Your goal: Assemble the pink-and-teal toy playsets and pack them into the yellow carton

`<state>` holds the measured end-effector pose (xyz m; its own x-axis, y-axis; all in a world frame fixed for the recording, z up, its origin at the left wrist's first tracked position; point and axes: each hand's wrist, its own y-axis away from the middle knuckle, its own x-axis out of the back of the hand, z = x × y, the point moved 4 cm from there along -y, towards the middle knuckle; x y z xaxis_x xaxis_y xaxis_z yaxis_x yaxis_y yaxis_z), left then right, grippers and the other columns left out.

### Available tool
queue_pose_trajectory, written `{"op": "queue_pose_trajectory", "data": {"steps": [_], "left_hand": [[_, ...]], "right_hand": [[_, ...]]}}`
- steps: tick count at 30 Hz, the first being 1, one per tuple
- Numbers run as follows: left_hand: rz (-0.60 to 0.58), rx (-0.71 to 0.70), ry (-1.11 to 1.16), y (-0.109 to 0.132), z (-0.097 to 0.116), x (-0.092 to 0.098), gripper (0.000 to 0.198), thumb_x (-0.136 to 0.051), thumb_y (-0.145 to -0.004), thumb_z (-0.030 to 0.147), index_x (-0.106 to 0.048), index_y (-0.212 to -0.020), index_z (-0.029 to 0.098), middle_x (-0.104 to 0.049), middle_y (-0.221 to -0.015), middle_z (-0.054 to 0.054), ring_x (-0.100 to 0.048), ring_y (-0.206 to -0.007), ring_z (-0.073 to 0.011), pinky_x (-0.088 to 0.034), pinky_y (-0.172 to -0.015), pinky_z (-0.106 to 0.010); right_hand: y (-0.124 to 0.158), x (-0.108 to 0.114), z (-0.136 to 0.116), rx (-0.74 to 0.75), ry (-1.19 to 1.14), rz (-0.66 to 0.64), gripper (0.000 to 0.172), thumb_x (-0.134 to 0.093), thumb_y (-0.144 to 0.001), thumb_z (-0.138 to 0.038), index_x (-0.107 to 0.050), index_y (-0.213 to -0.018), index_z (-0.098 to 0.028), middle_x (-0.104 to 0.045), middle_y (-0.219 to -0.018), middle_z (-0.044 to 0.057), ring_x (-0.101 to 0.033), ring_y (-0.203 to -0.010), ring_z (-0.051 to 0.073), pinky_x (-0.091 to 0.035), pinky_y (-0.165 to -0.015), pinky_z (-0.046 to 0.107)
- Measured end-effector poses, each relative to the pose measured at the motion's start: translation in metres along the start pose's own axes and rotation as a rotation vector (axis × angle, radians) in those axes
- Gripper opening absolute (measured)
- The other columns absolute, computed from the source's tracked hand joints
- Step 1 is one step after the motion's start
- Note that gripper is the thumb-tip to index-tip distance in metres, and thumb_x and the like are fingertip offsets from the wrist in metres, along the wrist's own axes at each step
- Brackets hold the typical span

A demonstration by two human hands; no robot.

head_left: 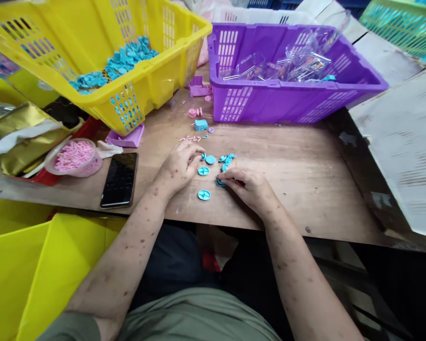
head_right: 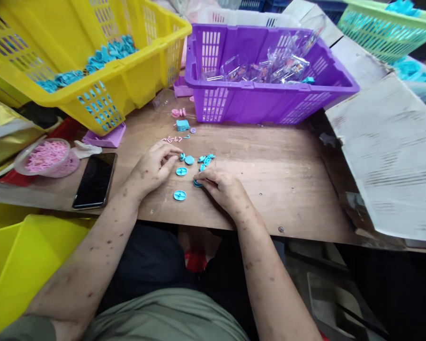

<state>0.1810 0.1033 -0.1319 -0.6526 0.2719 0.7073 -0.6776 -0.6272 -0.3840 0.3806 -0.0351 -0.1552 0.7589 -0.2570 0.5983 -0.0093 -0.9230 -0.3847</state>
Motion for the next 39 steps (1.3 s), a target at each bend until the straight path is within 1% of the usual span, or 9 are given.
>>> {"op": "queue_pose_trajectory", "data": {"steps": [6, 11, 13, 16, 18, 22, 27, 35, 39], "left_hand": [[-0.121, 0.084, -0.09, -0.018, -0.006, -0.011, 0.018, -0.072, -0.104, 0.021, -0.082, -0.118, 0.019, -0.075, -0.124, -0.012, -0.072, -0.123, -0.0306, -0.058, -0.116, -0.049], [-0.18, 0.091, -0.074, -0.026, -0.007, 0.0, 0.02, -0.073, -0.097, 0.013, -0.086, -0.111, 0.021, -0.083, -0.11, -0.008, -0.077, -0.101, -0.0255, -0.063, -0.103, -0.043], [-0.125, 0.095, 0.007, -0.019, -0.01, 0.017, 0.025, -0.072, -0.096, 0.013, -0.088, -0.114, 0.022, -0.085, -0.117, -0.007, -0.079, -0.102, -0.0242, -0.065, -0.1, -0.04], [-0.027, 0.09, 0.193, 0.002, -0.013, 0.041, 0.019, -0.079, -0.097, 0.028, -0.088, -0.112, 0.021, -0.085, -0.129, -0.01, -0.08, -0.118, -0.0271, -0.066, -0.104, -0.039], [-0.026, 0.089, 0.285, 0.018, -0.013, 0.049, 0.023, -0.08, -0.099, 0.036, -0.087, -0.113, 0.02, -0.086, -0.128, -0.011, -0.081, -0.12, -0.0271, -0.067, -0.105, -0.039], [-0.162, 0.109, 0.297, 0.039, -0.019, 0.046, 0.032, -0.075, -0.102, 0.038, -0.082, -0.13, 0.023, -0.086, -0.126, -0.008, -0.083, -0.114, -0.0237, -0.069, -0.103, -0.038], [-0.262, 0.034, 0.163, 0.042, -0.027, 0.044, 0.029, -0.066, -0.107, 0.04, -0.085, -0.124, 0.025, -0.086, -0.132, -0.008, -0.081, -0.122, -0.0264, -0.064, -0.114, -0.043], [-0.224, 0.025, 0.135, 0.042, -0.028, 0.054, 0.03, -0.066, -0.108, 0.041, -0.088, -0.122, 0.025, -0.089, -0.122, -0.007, -0.085, -0.112, -0.0254, -0.066, -0.108, -0.038], [-0.229, -0.008, 0.113, 0.045, -0.028, 0.055, 0.026, -0.066, -0.108, 0.036, -0.088, -0.119, 0.026, -0.089, -0.12, -0.005, -0.085, -0.112, -0.0248, -0.066, -0.107, -0.038]], "right_hand": [[0.001, 0.0, 0.004, -0.119, -0.106, 0.01, 0.009, -0.082, -0.103, -0.03, -0.09, -0.104, -0.029, -0.09, -0.11, 0.004, -0.086, -0.103, 0.028, -0.071, -0.097, 0.042], [0.005, 0.002, -0.001, -0.017, -0.075, 0.044, 0.02, -0.074, -0.109, -0.039, -0.091, -0.11, -0.028, -0.088, -0.115, 0.008, -0.084, -0.111, 0.029, -0.068, -0.104, 0.046], [0.007, 0.004, -0.001, -0.023, -0.084, 0.058, 0.025, -0.072, -0.111, -0.043, -0.09, -0.118, -0.028, -0.087, -0.122, 0.009, -0.083, -0.11, 0.029, -0.069, -0.098, 0.045], [0.009, 0.005, 0.002, -0.075, -0.123, 0.083, 0.031, -0.071, -0.111, -0.045, -0.086, -0.131, -0.027, -0.086, -0.126, 0.01, -0.082, -0.096, 0.025, -0.068, -0.085, 0.041], [0.009, 0.005, 0.003, -0.092, -0.139, 0.081, 0.033, -0.072, -0.11, -0.045, -0.084, -0.133, -0.026, -0.086, -0.124, 0.009, -0.08, -0.09, 0.024, -0.067, -0.08, 0.04], [0.009, 0.005, 0.002, -0.113, -0.12, 0.1, 0.034, -0.071, -0.11, -0.049, -0.085, -0.132, -0.027, -0.086, -0.124, 0.009, -0.081, -0.1, 0.027, -0.068, -0.084, 0.041], [0.01, 0.005, 0.003, -0.127, -0.117, 0.111, 0.034, -0.071, -0.111, -0.05, -0.085, -0.132, -0.027, -0.086, -0.126, 0.01, -0.082, -0.114, 0.03, -0.069, -0.095, 0.045], [0.009, 0.005, 0.005, -0.149, -0.16, 0.094, 0.032, -0.071, -0.111, -0.051, -0.085, -0.127, -0.026, -0.087, -0.121, 0.009, -0.084, -0.106, 0.028, -0.068, -0.097, 0.047], [0.009, 0.004, 0.005, -0.174, -0.169, 0.088, 0.034, -0.07, -0.111, -0.055, -0.085, -0.125, -0.027, -0.087, -0.122, 0.009, -0.083, -0.113, 0.03, -0.068, -0.103, 0.05]]}}
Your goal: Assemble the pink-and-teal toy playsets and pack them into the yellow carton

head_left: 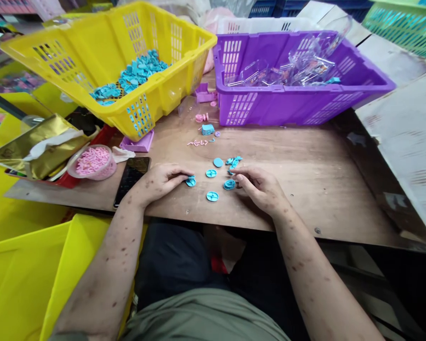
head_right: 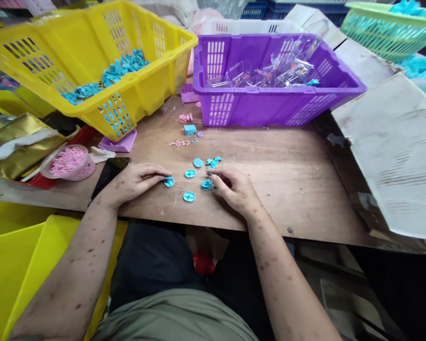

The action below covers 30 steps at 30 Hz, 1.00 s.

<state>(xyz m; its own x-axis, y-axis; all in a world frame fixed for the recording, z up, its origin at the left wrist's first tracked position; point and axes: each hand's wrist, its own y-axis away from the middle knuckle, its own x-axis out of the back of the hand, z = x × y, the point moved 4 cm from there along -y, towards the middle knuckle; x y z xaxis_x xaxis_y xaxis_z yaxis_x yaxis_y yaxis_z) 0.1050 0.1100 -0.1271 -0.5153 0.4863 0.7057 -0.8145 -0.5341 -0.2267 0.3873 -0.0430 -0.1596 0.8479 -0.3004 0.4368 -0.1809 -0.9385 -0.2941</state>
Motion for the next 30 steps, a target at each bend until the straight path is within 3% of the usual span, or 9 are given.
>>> {"op": "queue_pose_trajectory", "data": {"steps": [4, 11, 17, 24, 26, 30], "left_hand": [[0.007, -0.045, -0.022, 0.001, 0.0, 0.0, 0.025, -0.066, -0.108, 0.03, -0.087, -0.12, 0.026, -0.09, -0.121, -0.005, -0.086, -0.112, -0.0235, -0.067, -0.106, -0.038], [-0.042, -0.253, -0.091, 0.006, 0.011, -0.007, 0.03, -0.06, -0.106, 0.016, -0.086, -0.117, 0.027, -0.088, -0.131, -0.005, -0.085, -0.123, -0.0227, -0.068, -0.113, -0.041], [0.051, -0.199, -0.136, 0.014, 0.008, -0.01, 0.024, -0.066, -0.11, 0.027, -0.086, -0.123, 0.025, -0.088, -0.129, -0.006, -0.086, -0.121, -0.0256, -0.069, -0.113, -0.042], [0.122, -0.135, -0.168, 0.021, 0.012, -0.011, 0.022, -0.066, -0.112, 0.035, -0.086, -0.112, 0.025, -0.089, -0.126, -0.006, -0.087, -0.116, -0.0252, -0.071, -0.108, -0.04], [0.156, -0.12, -0.196, 0.025, 0.015, -0.014, 0.022, -0.065, -0.112, 0.036, -0.085, -0.111, 0.024, -0.089, -0.126, -0.007, -0.087, -0.116, -0.0259, -0.071, -0.109, -0.042], [0.227, -0.115, -0.235, 0.038, 0.02, -0.02, 0.02, -0.065, -0.114, 0.034, -0.083, -0.115, 0.024, -0.087, -0.133, -0.008, -0.085, -0.121, -0.0267, -0.07, -0.113, -0.044]], "right_hand": [[0.0, 0.0, -0.001, -0.003, -0.007, 0.0, 0.034, -0.07, -0.111, -0.055, -0.085, -0.123, -0.026, -0.087, -0.121, 0.009, -0.083, -0.112, 0.03, -0.068, -0.104, 0.05], [-0.001, 0.0, -0.004, 0.005, 0.038, 0.0, 0.034, -0.068, -0.111, -0.053, -0.086, -0.124, -0.026, -0.088, -0.12, 0.009, -0.084, -0.108, 0.029, -0.068, -0.097, 0.047], [-0.001, 0.0, -0.003, 0.011, 0.001, 0.038, 0.027, -0.07, -0.109, -0.045, -0.085, -0.12, -0.026, -0.088, -0.117, 0.008, -0.083, -0.111, 0.029, -0.067, -0.106, 0.049], [-0.003, 0.006, 0.003, -0.031, 0.061, 0.217, 0.028, -0.069, -0.107, -0.04, -0.085, -0.122, -0.023, -0.084, -0.119, 0.011, -0.081, -0.092, 0.025, -0.069, -0.079, 0.04], [-0.006, 0.001, 0.0, 0.029, 0.142, 0.19, 0.028, -0.07, -0.106, -0.039, -0.085, -0.125, -0.025, -0.082, -0.125, 0.011, -0.08, -0.1, 0.027, -0.071, -0.086, 0.042], [-0.009, -0.009, -0.005, 0.15, 0.277, 0.122, 0.027, -0.066, -0.11, -0.035, -0.089, -0.124, -0.028, -0.081, -0.131, 0.011, -0.078, -0.123, 0.031, -0.063, -0.118, 0.054]]}}
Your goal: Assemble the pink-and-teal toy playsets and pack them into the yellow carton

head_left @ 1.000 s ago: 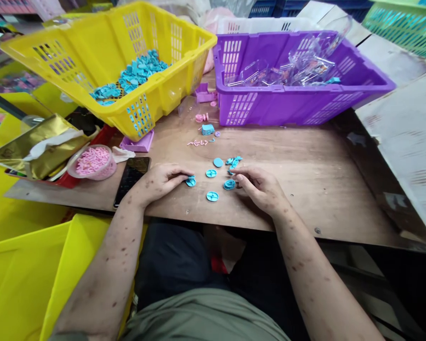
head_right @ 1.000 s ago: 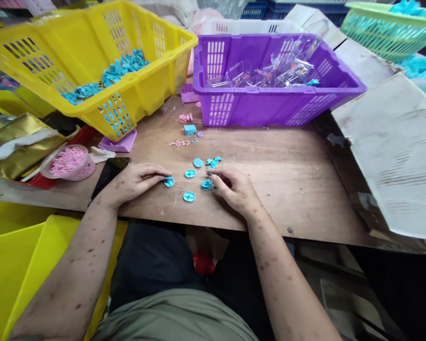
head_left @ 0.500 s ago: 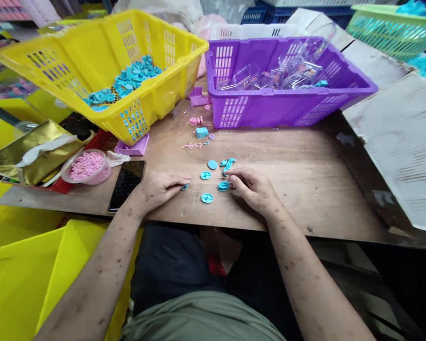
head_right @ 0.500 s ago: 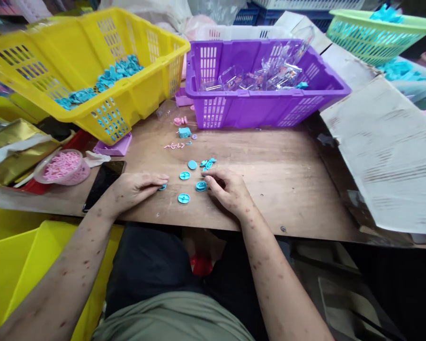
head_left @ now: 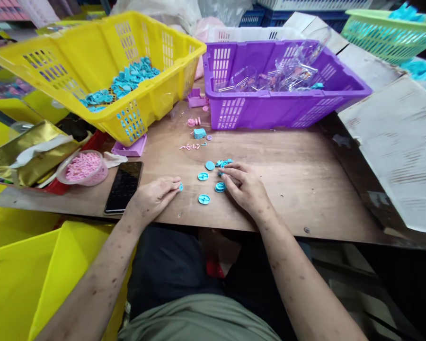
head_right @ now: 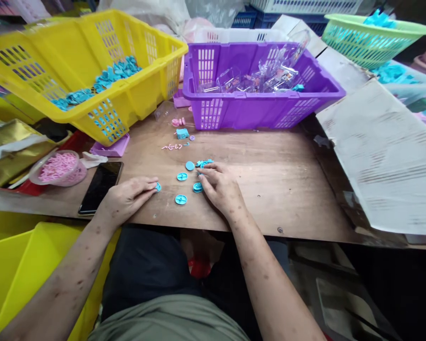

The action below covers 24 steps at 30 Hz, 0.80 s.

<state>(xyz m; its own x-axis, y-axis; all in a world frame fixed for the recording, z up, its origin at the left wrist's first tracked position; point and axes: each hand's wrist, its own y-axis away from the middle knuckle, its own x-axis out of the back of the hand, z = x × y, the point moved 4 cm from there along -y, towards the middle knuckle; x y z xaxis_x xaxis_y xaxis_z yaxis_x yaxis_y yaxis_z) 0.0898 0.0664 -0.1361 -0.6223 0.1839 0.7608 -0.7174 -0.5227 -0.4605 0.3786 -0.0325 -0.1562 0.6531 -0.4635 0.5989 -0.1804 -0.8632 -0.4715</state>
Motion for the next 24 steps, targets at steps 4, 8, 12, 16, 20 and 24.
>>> {"op": "queue_pose_trajectory", "data": {"steps": [4, 8, 12, 16, 20, 24], "left_hand": [[-0.002, 0.007, 0.026, 0.004, 0.002, 0.001, 0.019, -0.064, -0.114, 0.03, -0.082, -0.117, 0.024, -0.086, -0.136, -0.009, -0.084, -0.125, -0.0257, -0.069, -0.115, -0.044], [-0.059, 0.051, 0.103, -0.002, -0.001, 0.004, 0.018, -0.065, -0.112, 0.028, -0.083, -0.112, 0.024, -0.087, -0.133, -0.008, -0.082, -0.133, -0.0277, -0.067, -0.118, -0.046], [-0.085, 0.114, 0.158, -0.001, -0.004, 0.011, 0.017, -0.07, -0.11, 0.033, -0.084, -0.112, 0.023, -0.088, -0.131, -0.009, -0.079, -0.137, -0.0307, -0.064, -0.121, -0.049], [-0.147, 0.057, 0.011, -0.015, 0.002, 0.018, 0.021, -0.07, -0.109, 0.037, -0.083, -0.102, 0.023, -0.089, -0.123, -0.01, -0.078, -0.133, -0.0344, -0.064, -0.116, -0.057], [-0.132, -0.047, -0.162, -0.067, 0.017, 0.01, 0.021, -0.064, -0.111, 0.031, -0.078, -0.101, 0.02, -0.084, -0.13, -0.013, -0.077, -0.124, -0.0327, -0.061, -0.114, -0.055], [-0.263, -0.01, -0.199, -0.126, 0.027, -0.03, 0.02, -0.066, -0.109, 0.02, -0.077, -0.126, 0.018, -0.081, -0.136, -0.013, -0.075, -0.129, -0.0291, -0.059, -0.117, -0.045]], "right_hand": [[0.0, 0.0, 0.005, 0.005, 0.007, -0.018, 0.025, -0.069, -0.109, -0.032, -0.09, -0.123, -0.027, -0.084, -0.123, 0.01, -0.079, -0.117, 0.031, -0.066, -0.111, 0.052], [0.0, 0.0, 0.01, 0.006, 0.025, -0.043, 0.022, -0.074, -0.106, -0.029, -0.09, -0.121, -0.03, -0.085, -0.126, 0.009, -0.079, -0.12, 0.034, -0.065, -0.112, 0.055], [-0.003, -0.003, 0.007, -0.018, 0.025, -0.009, 0.014, -0.077, -0.104, -0.029, -0.089, -0.11, -0.031, -0.087, -0.122, 0.008, -0.079, -0.118, 0.036, -0.064, -0.111, 0.058], [-0.007, -0.006, 0.002, -0.104, -0.04, -0.012, 0.008, -0.08, -0.096, -0.023, -0.083, -0.096, -0.03, -0.087, -0.107, 0.007, -0.078, -0.107, 0.036, -0.064, -0.105, 0.057], [-0.006, -0.002, 0.004, -0.128, -0.151, 0.02, 0.015, -0.078, -0.095, -0.025, -0.083, -0.109, -0.029, -0.087, -0.111, 0.006, -0.081, -0.102, 0.03, -0.068, -0.1, 0.049], [0.002, 0.011, 0.018, -0.227, -0.34, 0.147, 0.025, -0.078, -0.099, -0.045, -0.083, -0.114, -0.026, -0.087, -0.119, 0.008, -0.085, -0.098, 0.027, -0.073, -0.086, 0.041]]}}
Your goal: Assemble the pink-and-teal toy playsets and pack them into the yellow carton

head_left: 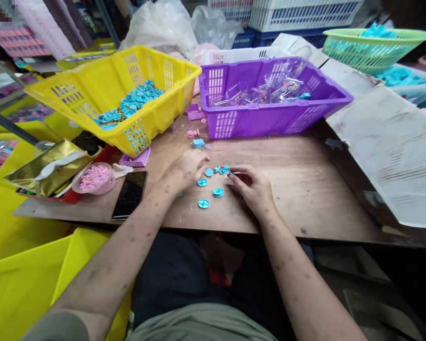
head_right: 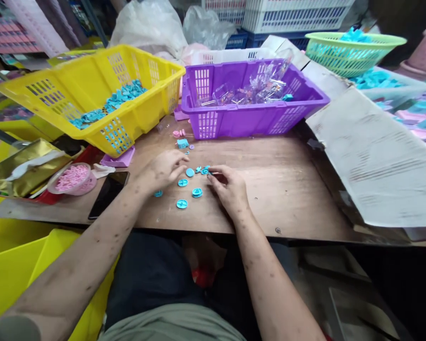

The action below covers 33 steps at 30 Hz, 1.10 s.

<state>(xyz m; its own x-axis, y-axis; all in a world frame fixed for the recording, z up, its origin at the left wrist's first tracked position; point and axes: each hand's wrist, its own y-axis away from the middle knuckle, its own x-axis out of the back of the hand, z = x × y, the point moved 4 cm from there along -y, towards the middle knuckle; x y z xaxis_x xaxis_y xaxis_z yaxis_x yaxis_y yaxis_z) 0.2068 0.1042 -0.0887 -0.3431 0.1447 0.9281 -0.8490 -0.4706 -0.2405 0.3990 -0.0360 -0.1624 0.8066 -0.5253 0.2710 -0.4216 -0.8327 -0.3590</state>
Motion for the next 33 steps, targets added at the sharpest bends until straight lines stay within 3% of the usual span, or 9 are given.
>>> {"op": "queue_pose_trajectory", "data": {"steps": [4, 8, 12, 16, 21, 24, 27, 30, 33], "left_hand": [[-0.178, -0.026, -0.031, -0.026, 0.007, -0.024, 0.016, -0.075, -0.101, 0.012, -0.081, -0.113, 0.021, -0.084, -0.119, -0.008, -0.078, -0.117, -0.0275, -0.06, -0.109, -0.04], [-0.136, -0.009, -0.066, -0.017, 0.001, -0.024, 0.012, -0.07, -0.102, 0.01, -0.079, -0.103, 0.017, -0.08, -0.114, -0.012, -0.076, -0.114, -0.0296, -0.06, -0.104, -0.042], [-0.132, -0.035, -0.029, -0.01, 0.0, -0.019, 0.014, -0.073, -0.106, 0.025, -0.078, -0.094, 0.019, -0.078, -0.11, -0.01, -0.075, -0.109, -0.0287, -0.059, -0.102, -0.042], [-0.077, -0.04, 0.059, -0.024, 0.003, -0.024, 0.018, -0.075, -0.106, 0.025, -0.081, -0.121, 0.019, -0.077, -0.125, -0.01, -0.076, -0.113, -0.0264, -0.06, -0.102, -0.04], [-0.152, -0.02, 0.063, -0.049, 0.0, -0.04, 0.007, -0.077, -0.098, 0.013, -0.082, -0.095, 0.017, -0.078, -0.107, -0.01, -0.076, -0.102, -0.0251, -0.061, -0.099, -0.038], [-0.122, -0.001, 0.101, -0.051, -0.009, -0.036, 0.015, -0.075, -0.099, 0.011, -0.08, -0.112, 0.017, -0.081, -0.106, -0.008, -0.076, -0.096, -0.0226, -0.062, -0.093, -0.036], [-0.067, 0.001, 0.192, -0.045, -0.021, -0.023, 0.031, -0.071, -0.1, 0.011, -0.08, -0.129, 0.019, -0.082, -0.115, -0.007, -0.076, -0.092, -0.0186, -0.063, -0.09, -0.033], [-0.058, -0.021, 0.278, -0.036, -0.031, -0.013, 0.036, -0.068, -0.095, 0.009, -0.086, -0.123, 0.022, -0.08, -0.118, -0.006, -0.077, -0.096, -0.0176, -0.064, -0.091, -0.031], [-0.096, -0.043, 0.344, -0.03, -0.037, -0.009, 0.032, -0.074, -0.093, 0.013, -0.088, -0.12, 0.022, -0.078, -0.118, -0.007, -0.077, -0.099, -0.0184, -0.065, -0.09, -0.03]], "right_hand": [[0.001, 0.014, 0.008, -0.054, -0.105, 0.106, 0.042, -0.087, -0.092, -0.063, -0.086, -0.107, -0.023, -0.087, -0.122, 0.012, -0.086, -0.104, 0.029, -0.074, -0.089, 0.041], [0.002, 0.016, 0.01, -0.086, -0.125, 0.133, 0.038, -0.087, -0.093, -0.056, -0.089, -0.113, -0.024, -0.089, -0.11, 0.01, -0.086, -0.096, 0.029, -0.075, -0.089, 0.043], [0.003, 0.011, 0.007, -0.073, -0.063, 0.088, 0.028, -0.083, -0.096, -0.048, -0.09, -0.111, -0.025, -0.088, -0.115, 0.01, -0.085, -0.102, 0.029, -0.073, -0.099, 0.046], [0.004, 0.009, 0.008, -0.044, -0.006, 0.084, 0.027, -0.082, -0.095, -0.041, -0.089, -0.116, -0.025, -0.087, -0.118, 0.01, -0.085, -0.103, 0.027, -0.074, -0.097, 0.044], [0.004, 0.007, 0.007, -0.036, 0.015, 0.083, 0.023, -0.08, -0.094, -0.038, -0.09, -0.111, -0.026, -0.087, -0.116, 0.009, -0.085, -0.104, 0.028, -0.074, -0.095, 0.044], [0.005, 0.007, 0.002, -0.038, 0.021, 0.052, 0.026, -0.078, -0.096, -0.035, -0.089, -0.118, -0.028, -0.088, -0.118, 0.007, -0.084, -0.102, 0.027, -0.073, -0.096, 0.044], [0.006, 0.007, -0.003, -0.032, 0.017, 0.046, 0.028, -0.076, -0.097, -0.034, -0.089, -0.12, -0.027, -0.088, -0.115, 0.006, -0.08, -0.082, 0.021, -0.072, -0.082, 0.038], [0.007, 0.008, -0.007, -0.015, 0.046, 0.036, 0.027, -0.074, -0.099, -0.035, -0.089, -0.119, -0.025, -0.088, -0.111, 0.006, -0.075, -0.073, 0.019, -0.068, -0.076, 0.036], [0.007, 0.01, -0.01, 0.003, 0.092, 0.04, 0.026, -0.076, -0.099, -0.036, -0.089, -0.119, -0.026, -0.088, -0.113, 0.007, -0.078, -0.085, 0.022, -0.066, -0.075, 0.036]]}}
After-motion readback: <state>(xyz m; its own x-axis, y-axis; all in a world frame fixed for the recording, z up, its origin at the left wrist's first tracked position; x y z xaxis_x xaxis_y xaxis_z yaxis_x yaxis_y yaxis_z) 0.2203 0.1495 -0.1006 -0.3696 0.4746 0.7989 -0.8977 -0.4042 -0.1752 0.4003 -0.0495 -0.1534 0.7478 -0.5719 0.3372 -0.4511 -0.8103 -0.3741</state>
